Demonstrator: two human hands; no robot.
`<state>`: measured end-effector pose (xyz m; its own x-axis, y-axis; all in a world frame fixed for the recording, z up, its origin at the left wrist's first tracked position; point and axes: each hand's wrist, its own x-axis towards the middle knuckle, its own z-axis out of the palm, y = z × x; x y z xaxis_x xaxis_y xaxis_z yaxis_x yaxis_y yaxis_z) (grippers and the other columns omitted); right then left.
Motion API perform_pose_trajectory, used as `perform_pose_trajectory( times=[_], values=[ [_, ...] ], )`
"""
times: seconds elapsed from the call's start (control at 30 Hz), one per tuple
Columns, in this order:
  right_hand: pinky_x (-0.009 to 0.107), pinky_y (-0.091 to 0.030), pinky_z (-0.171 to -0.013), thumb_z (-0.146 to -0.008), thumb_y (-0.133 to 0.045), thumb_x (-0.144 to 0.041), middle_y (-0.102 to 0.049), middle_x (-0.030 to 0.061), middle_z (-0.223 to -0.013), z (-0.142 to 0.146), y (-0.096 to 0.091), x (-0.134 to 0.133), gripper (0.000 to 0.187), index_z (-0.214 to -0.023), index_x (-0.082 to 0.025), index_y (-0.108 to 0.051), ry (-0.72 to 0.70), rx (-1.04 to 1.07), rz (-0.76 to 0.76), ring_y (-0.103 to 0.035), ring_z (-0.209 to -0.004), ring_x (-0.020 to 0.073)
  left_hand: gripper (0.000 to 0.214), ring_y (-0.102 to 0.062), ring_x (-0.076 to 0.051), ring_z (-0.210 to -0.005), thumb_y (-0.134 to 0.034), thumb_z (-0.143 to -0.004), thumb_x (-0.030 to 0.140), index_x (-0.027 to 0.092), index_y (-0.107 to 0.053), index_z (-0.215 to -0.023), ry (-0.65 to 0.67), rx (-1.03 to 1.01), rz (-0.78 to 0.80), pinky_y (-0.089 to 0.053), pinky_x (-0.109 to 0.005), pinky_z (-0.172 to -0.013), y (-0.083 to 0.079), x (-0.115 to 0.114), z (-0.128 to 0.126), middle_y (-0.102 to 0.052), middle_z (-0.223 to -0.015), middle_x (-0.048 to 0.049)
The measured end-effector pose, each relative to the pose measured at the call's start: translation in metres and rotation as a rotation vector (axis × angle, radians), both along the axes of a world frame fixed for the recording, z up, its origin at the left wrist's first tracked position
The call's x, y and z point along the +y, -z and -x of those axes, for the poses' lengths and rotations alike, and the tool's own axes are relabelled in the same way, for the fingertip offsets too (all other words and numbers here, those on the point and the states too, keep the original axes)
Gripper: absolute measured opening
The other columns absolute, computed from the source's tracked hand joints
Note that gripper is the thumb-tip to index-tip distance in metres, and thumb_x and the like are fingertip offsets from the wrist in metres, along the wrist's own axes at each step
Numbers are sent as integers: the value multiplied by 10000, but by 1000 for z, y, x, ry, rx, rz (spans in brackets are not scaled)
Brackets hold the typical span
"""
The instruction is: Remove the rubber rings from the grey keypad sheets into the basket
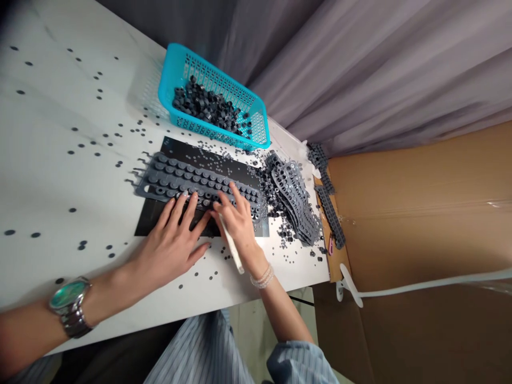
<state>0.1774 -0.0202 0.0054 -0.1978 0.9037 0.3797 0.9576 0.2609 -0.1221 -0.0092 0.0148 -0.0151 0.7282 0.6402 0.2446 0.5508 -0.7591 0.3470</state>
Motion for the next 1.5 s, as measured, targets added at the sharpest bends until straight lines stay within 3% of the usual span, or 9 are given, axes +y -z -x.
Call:
perform_pose_trajectory(
  times=[0.1, 0.27, 0.43, 0.7, 0.87, 1.07, 1.33, 1.5],
  values=[
    [489, -495, -1028, -983, -501, -168, -698, 116, -1239, 9, 4, -6, 132, -1041, -224, -605, -89, -68, 17, -410, -1440, 265, 573, -267, -459, -1462, -596, -882, 427, 70, -624, -1329, 5, -26, 3, -255, -604, -1176, 1, 0, 0, -339, -1570, -266],
    [454, -516, -989, -983, -519, -174, -702, 119, -1251, 9, 3, -8, 108, -1006, -209, -618, -108, -125, 13, -460, -1407, 255, 554, -271, -452, -1463, -596, -882, 404, 70, -628, -1323, 5, -50, 20, -250, -605, -1180, 1, 0, 0, -346, -1568, -259],
    [446, -486, -1044, -987, -527, -195, -682, 98, -1296, 6, 3, -5, 121, -1044, -230, -628, -135, -193, 43, -435, -1425, 232, 578, -280, -486, -1445, -599, -884, 414, 29, -625, -1314, 16, -38, 21, -244, -611, -1179, -1, 1, 0, -323, -1561, -302],
    [422, -471, -1083, -998, -472, -139, -643, 139, -1346, -1, 3, 8, 199, -1124, -178, -622, -262, -250, 42, -406, -1444, 206, 604, -286, -479, -1446, -617, -868, 398, 13, -603, -1333, 9, -3, 3, -255, -604, -1175, -3, 1, 0, -345, -1549, -309],
    [454, -491, -1070, -1017, -420, -156, -612, 140, -1382, -12, -4, 29, 233, -1153, -207, -602, -145, -165, 11, -422, -1433, 210, 631, -270, -479, -1451, -612, -880, 411, 42, -564, -1389, 8, -14, 17, -250, -604, -1177, -5, 1, 0, -358, -1545, -301],
    [546, -479, -1083, -999, -462, -191, -602, 95, -1379, -18, -17, 37, 216, -1159, -255, -592, -17, 1, -40, -300, -1496, 267, 647, -240, -472, -1464, -618, -878, 426, 57, -550, -1405, 7, -24, 30, -229, -605, -1185, -3, 0, 0, -314, -1567, -290],
    [452, -486, -1033, -975, -535, -166, -669, 126, -1302, 0, -7, 15, 145, -1105, -198, -592, -215, -56, 70, -389, -1453, 244, 632, -254, -485, -1455, -597, -886, 436, 30, -578, -1370, 8, -6, 2, -244, -608, -1175, -1, -2, -1, -331, -1549, -320],
    [439, -479, -1015, -975, -541, -185, -665, 122, -1313, -1, -1, 20, 146, -1091, -215, -625, -231, -96, 112, -378, -1459, 238, 619, -280, -480, -1448, -595, -885, 441, 26, -599, -1345, 1, 6, -11, -242, -603, -1179, -1, -1, -1, -358, -1533, -327]
  ],
)
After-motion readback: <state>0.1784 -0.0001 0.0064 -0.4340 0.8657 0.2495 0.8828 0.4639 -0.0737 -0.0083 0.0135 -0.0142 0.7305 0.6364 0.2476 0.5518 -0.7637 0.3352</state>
